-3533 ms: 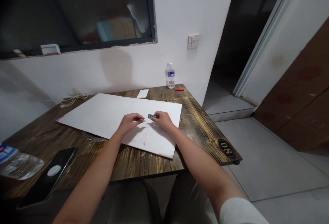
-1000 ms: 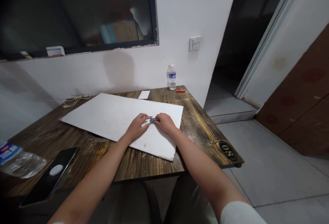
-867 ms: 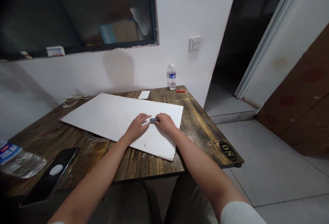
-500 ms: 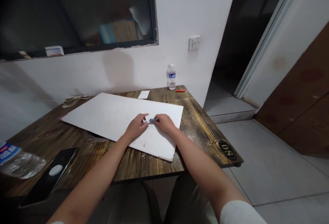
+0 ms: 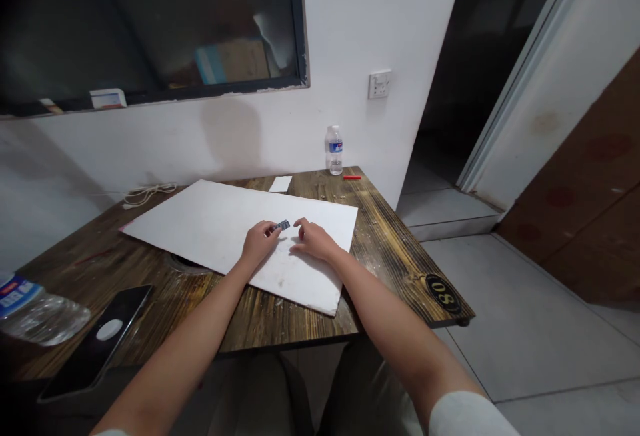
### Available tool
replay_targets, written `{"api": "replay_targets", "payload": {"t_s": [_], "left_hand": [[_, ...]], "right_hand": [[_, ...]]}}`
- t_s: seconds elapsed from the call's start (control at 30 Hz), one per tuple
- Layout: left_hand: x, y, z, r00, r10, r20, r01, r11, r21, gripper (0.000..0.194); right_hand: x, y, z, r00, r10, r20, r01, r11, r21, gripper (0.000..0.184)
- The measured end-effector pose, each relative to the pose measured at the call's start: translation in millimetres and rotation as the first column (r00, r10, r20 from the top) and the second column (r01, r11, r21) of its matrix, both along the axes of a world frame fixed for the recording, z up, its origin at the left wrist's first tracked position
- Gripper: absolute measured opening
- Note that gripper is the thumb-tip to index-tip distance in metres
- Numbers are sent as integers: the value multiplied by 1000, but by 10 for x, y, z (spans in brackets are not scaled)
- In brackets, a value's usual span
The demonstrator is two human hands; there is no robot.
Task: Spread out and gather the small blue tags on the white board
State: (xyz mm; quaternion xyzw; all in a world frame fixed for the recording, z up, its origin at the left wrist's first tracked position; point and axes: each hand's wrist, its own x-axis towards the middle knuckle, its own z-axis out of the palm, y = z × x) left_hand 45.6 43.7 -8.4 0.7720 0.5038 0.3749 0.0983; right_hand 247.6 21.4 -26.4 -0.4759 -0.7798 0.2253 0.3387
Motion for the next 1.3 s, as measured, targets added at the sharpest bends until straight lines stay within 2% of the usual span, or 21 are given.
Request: {"api": "replay_targets", "payload": {"t_s": [0.1,0.17,0.37,0.67,0.83,0.93,1.07,1.3], "left_hand": [[-12,12,-8,998,57,28,-57,998,5,14],[-16,12,-10,997,67,31,-67,998,3,15],[-13,0,8,997,79,27,-78,997,-24,15],[-12,-8,28,996,85,39,-82,995,-60,14],[-13,-6,24,996,75,53,-71,995,-71,13],[-15,-3,13,996,74,59,-69,994,-81,14],[-17,-4,-2,995,78,62,-71,992,-104,16],[-2,-33,22,994,98,56,-90,987,-130,17]], "right_hand": [[-7,-9,20,988,56,144,-69,994,84,38],[-9,-10,26,980,67,185,-90,989,118,25],[-7,-20,39,965,41,261,-97,974,204,13],[5,-79,139,933,64,354,-167,948,270,17],[-6,-101,144,934,132,332,-217,948,234,39],[-38,-109,117,920,131,369,-215,957,197,38],[-87,-119,97,897,105,430,-221,948,230,38],[-159,-194,172,840,39,541,-204,947,249,35]]}}
